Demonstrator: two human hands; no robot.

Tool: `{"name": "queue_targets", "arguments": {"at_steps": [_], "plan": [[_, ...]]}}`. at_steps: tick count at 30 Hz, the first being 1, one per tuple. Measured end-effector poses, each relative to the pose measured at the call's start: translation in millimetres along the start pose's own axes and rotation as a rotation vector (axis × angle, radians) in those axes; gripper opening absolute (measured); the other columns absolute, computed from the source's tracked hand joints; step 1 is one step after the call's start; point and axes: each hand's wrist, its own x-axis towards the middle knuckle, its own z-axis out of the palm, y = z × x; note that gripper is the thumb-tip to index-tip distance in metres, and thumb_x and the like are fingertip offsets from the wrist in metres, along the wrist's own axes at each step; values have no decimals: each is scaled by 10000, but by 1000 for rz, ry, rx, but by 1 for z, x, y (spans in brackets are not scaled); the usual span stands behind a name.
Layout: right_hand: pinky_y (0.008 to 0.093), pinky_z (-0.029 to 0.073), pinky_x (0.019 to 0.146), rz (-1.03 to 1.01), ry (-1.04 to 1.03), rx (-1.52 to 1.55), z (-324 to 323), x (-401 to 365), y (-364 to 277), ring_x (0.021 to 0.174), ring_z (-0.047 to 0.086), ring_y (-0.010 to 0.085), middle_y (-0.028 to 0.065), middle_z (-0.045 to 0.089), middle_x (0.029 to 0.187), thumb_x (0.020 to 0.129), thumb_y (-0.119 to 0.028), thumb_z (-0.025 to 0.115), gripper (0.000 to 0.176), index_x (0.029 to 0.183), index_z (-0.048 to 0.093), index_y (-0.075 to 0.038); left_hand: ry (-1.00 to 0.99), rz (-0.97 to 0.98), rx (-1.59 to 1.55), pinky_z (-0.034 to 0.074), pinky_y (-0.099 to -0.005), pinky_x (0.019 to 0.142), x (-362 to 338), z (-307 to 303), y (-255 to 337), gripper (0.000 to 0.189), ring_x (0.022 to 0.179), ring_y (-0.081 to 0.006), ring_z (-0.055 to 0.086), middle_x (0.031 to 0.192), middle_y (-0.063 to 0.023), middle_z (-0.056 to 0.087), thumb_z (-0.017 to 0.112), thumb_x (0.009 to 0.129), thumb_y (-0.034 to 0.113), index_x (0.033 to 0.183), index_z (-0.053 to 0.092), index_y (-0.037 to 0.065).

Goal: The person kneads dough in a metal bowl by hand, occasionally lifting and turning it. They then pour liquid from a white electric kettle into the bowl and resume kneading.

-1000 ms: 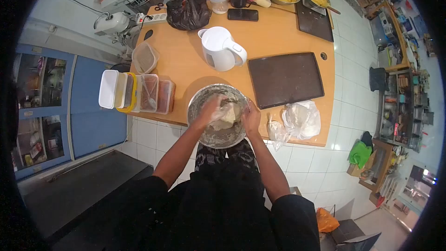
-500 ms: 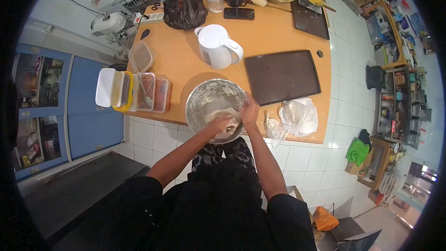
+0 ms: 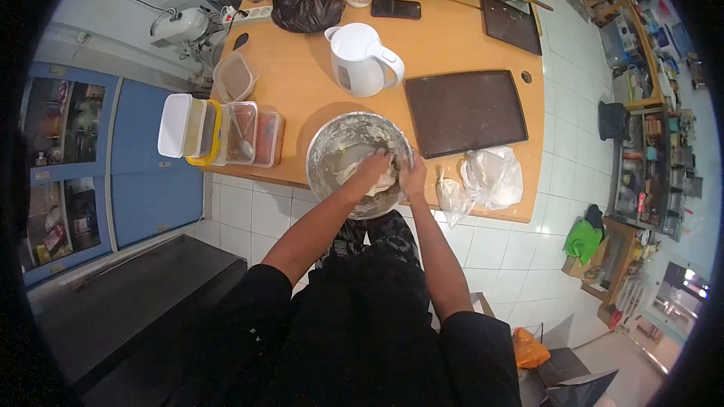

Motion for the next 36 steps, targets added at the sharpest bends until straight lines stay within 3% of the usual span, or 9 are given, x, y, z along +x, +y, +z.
{"name": "queue_targets", "arguments": {"at_steps": [6,10,16,19,22,26,32,35,36], "plan": [[420,483,766,-87,19,-217,-19,21,-6,891,643,421,275,647,901,907,-84,542,214,1075,593,37,176,583,-86,354,-453,1068,-69,-1,-10,334,1186,-352,518,1270,-151,563,526,880,262,1146,599,73],[425,480,798,-50,47,-225,-21,18,2,954,616,447,301,634,975,885,-92,563,281,1119,582,62,194,390,-85,216,-499,1121,-97,-26,-37,548,1170,-293,533,1174,-145,611,607,776,532,1108,616,97],[408,476,876,12,-26,-194,-15,22,4,1033,612,425,319,623,1046,872,-102,577,383,1189,548,110,287,-83,189,145,-584,1122,-115,-59,-19,619,1247,-337,469,1254,-201,555,581,772,581,1174,636,113],[410,478,869,37,-13,-196,-12,18,-3,1021,614,430,325,623,1033,871,-97,577,377,1184,550,112,525,113,453,160,-585,1120,-100,-20,-34,649,1260,-379,439,1248,-173,560,574,788,581,1254,591,129],[417,482,852,58,-37,-187,-18,15,-14,1002,616,437,322,626,1020,876,-96,574,364,1179,556,104,407,238,161,249,-571,1093,-86,-8,-38,620,1255,-352,455,1278,-117,561,569,801,575,1260,590,158],[449,488,760,-4,23,-199,-6,25,-4,908,615,456,310,625,931,862,-53,557,315,1149,574,75,309,134,102,413,-520,972,-62,-1,-19,533,1218,-314,503,1279,-70,582,558,818,552,1193,632,180],[481,486,699,-34,15,-184,-5,25,9,844,612,472,308,619,876,842,-14,546,291,1122,585,54,368,199,65,465,-458,898,5,20,-44,342,1066,-314,611,1134,-100,659,542,858,364,1112,657,166],[479,469,701,33,-19,-198,-8,28,-4,860,588,488,320,599,863,852,-26,544,209,1043,588,46,114,-2,197,486,-440,853,28,-14,-27,280,980,-301,650,1028,-144,685,517,872,285,1048,682,144],[475,462,705,62,-40,-211,-10,26,-5,872,578,493,325,590,860,858,-34,543,178,1011,588,44,334,20,180,502,-449,806,25,-9,-28,277,882,-317,670,902,-173,693,557,861,317,951,703,100]]}}
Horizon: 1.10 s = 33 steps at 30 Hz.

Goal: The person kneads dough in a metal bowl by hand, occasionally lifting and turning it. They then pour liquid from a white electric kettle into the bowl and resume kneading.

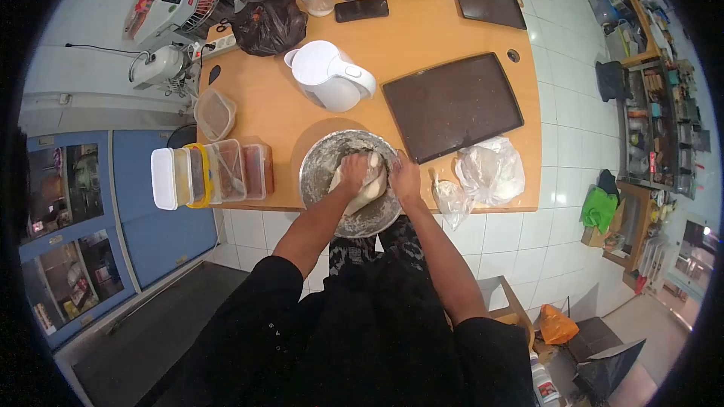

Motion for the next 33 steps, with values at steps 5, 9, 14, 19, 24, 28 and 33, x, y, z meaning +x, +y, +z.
{"name": "queue_targets", "arguments": {"at_steps": [5,9,14,19,24,28,33], "plan": [[509,447,654,-35,47,-35,1,-2,-6,800,577,497,314,588,793,849,-45,562,164,995,584,25,-218,-169,-597,462,-439,865,1,-40,4,427,966,-342,628,1020,-212,651,609,817,416,970,666,22],[528,437,624,-44,82,-78,3,-1,-5,761,578,495,302,590,750,840,-36,575,154,987,581,10,-616,110,-606,461,-406,882,-1,-30,-43,481,986,-319,633,1066,-195,659,605,831,445,1062,649,25],[537,452,657,-10,105,-69,-2,0,-8,778,589,489,302,603,767,808,-10,575,181,986,579,23,-277,401,-37,351,-446,1053,-84,-130,5,449,1231,-330,499,1299,-175,552,560,882,409,1230,613,129],[518,443,639,-38,158,-60,4,-2,4,770,574,496,302,586,733,828,-23,577,153,967,565,41,-278,483,0,283,-506,1097,-132,-119,-24,504,1298,-290,446,1363,-150,509,479,923,480,1309,561,168],[515,448,639,-66,122,-69,2,0,1,762,576,498,306,591,749,829,-20,574,206,1025,579,44,-425,7,-33,292,-488,1084,-96,-124,3,444,1157,-281,559,1214,-159,612,439,949,411,1247,599,124],[504,453,624,-10,113,-15,-1,-4,-5,751,578,493,304,585,733,825,-16,576,191,1005,577,48,-619,-129,219,265,-535,1078,-64,-110,39,487,1067,-283,583,1095,-151,634,482,910,430,1264,567,107],[499,463,627,-38,104,-72,0,-3,0,770,587,485,307,589,745,822,-16,576,193,1007,580,40,176,338,240,224,-586,1084,-87,-22,0,441,1112,-331,550,1140,-186,600,485,897,440,1197,609,142]]}}
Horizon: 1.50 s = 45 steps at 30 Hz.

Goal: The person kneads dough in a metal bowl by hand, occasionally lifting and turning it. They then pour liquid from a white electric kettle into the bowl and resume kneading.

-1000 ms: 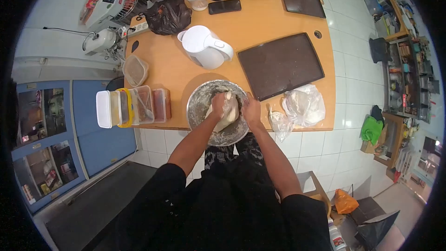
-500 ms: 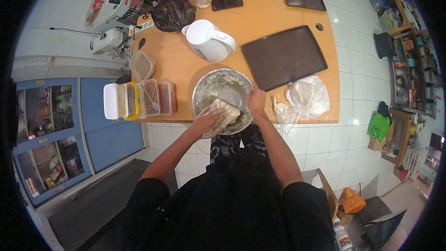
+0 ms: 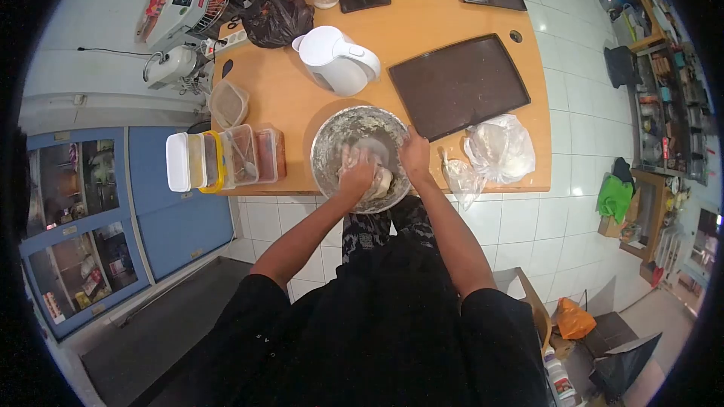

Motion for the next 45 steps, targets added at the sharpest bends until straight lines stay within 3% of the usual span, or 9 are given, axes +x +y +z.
{"name": "queue_targets", "arguments": {"at_steps": [10,15,18,23,26,33,36,42,45], "plan": [[541,464,647,12,-20,-2,4,3,-3,787,589,483,305,596,771,815,-33,576,163,974,578,-2,59,-52,-245,359,-557,964,25,32,-6,293,983,-268,633,1012,-67,669,495,881,353,950,692,148],[537,454,641,-2,-28,12,1,3,-4,777,590,486,308,590,765,817,-22,557,144,957,564,9,-279,-195,-203,495,-429,768,74,57,-20,234,810,-323,666,839,-135,675,484,863,221,814,676,96],[533,441,638,10,-48,44,-3,3,-10,787,574,494,313,573,758,828,-32,561,107,925,549,11,-46,-377,-258,498,-451,744,74,59,-19,213,861,-334,656,864,-173,668,515,846,228,845,657,68],[540,432,636,13,-53,-7,-1,4,-8,780,568,499,312,573,752,837,-32,559,94,921,550,10,-557,-584,-1181,491,-392,835,102,6,-56,643,917,-226,637,987,-142,668,444,913,577,1062,647,-15],[546,432,641,33,-27,5,-2,4,-13,776,573,498,318,578,750,837,-31,560,114,943,558,11,-1043,-270,-767,485,-399,849,114,-51,-65,640,959,-268,640,1051,-187,668,441,920,570,1102,633,-12],[556,471,698,54,34,-17,-1,12,-7,794,605,475,296,623,783,813,-21,564,188,1001,571,-6,-87,155,-285,434,-452,983,-12,-80,-19,410,1167,-375,536,1243,-218,562,497,927,389,1114,666,65],[554,474,703,65,24,-53,-1,13,-6,802,608,474,296,625,785,817,-26,564,193,1009,571,-8,-262,22,-396,421,-456,1013,-30,-113,-9,410,1227,-374,476,1378,-204,439,490,938,366,1199,615,75],[548,477,708,80,13,-64,0,11,-8,814,607,474,296,625,795,817,-39,569,181,995,571,-7,-601,-164,-293,462,-489,882,-24,-87,-21,322,1014,-382,606,1007,-243,645,507,926,365,1028,658,99],[548,477,708,58,8,-70,0,12,-9,817,608,472,295,626,797,818,-38,569,168,983,572,-6,-230,-139,-252,469,-461,866,-4,-53,-30,316,777,-339,664,759,-150,662,525,901,324,1062,622,71]]}}
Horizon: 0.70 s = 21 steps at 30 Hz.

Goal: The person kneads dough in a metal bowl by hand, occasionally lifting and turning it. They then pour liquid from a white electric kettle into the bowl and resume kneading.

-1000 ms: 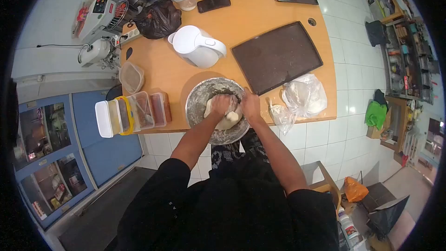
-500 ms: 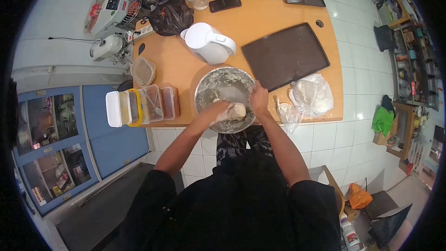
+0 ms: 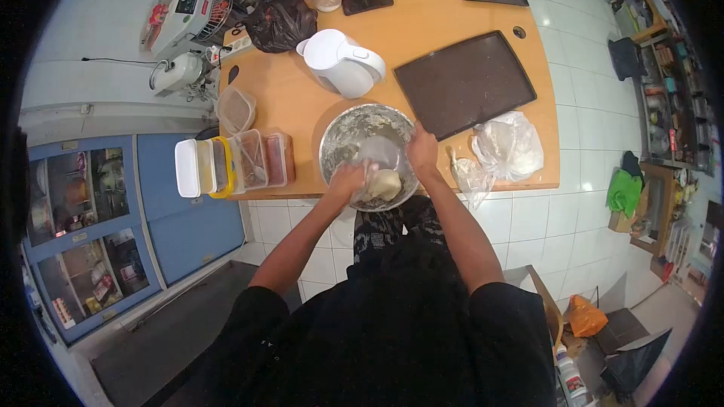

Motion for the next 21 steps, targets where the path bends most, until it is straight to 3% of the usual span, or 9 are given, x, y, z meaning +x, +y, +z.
{"name": "queue_targets", "arguments": {"at_steps": [3,6,9,10,13,17,21], "plan": [[548,477,710,16,2,-1,0,-3,0,817,609,470,291,627,797,819,-37,568,160,975,574,-7,-335,-67,103,455,-472,888,28,15,11,389,880,-318,654,881,-162,664,517,898,380,1123,591,72],[546,464,689,11,22,20,-1,-5,-1,803,591,485,305,610,787,831,-51,571,213,1037,588,-3,223,236,167,445,-468,902,20,18,16,416,1011,-335,613,1122,-159,637,474,917,429,1125,590,87],[554,467,692,35,7,6,2,-5,-1,805,597,482,300,615,788,844,-84,576,173,1003,587,-17,71,306,-37,434,-456,950,18,46,13,423,1063,-296,600,1221,-114,593,495,900,433,1174,587,124],[559,472,699,48,-3,-7,3,-1,-1,810,605,476,293,623,791,847,-97,577,142,970,583,-26,87,392,-82,421,-447,974,19,47,14,451,1065,-276,605,1208,-113,604,534,859,443,1183,587,134],[561,470,692,45,6,-27,6,0,1,802,604,478,291,622,783,855,-118,582,130,950,588,-29,10,306,-72,446,-465,934,31,59,17,497,1074,-294,606,1224,-131,602,550,842,440,1212,582,110],[559,471,687,41,10,-4,9,1,1,791,600,482,291,617,772,849,-102,580,107,919,586,-21,26,107,-50,461,-470,883,58,101,8,363,998,-285,638,1119,-119,647,523,851,300,1140,619,103],[557,466,678,4,-1,29,4,4,2,780,594,486,290,610,768,837,-78,579,104,922,587,-18,61,-18,-95,486,-453,793,84,70,20,282,895,-294,660,981,-119,672,502,854,241,1053,652,110]]}}
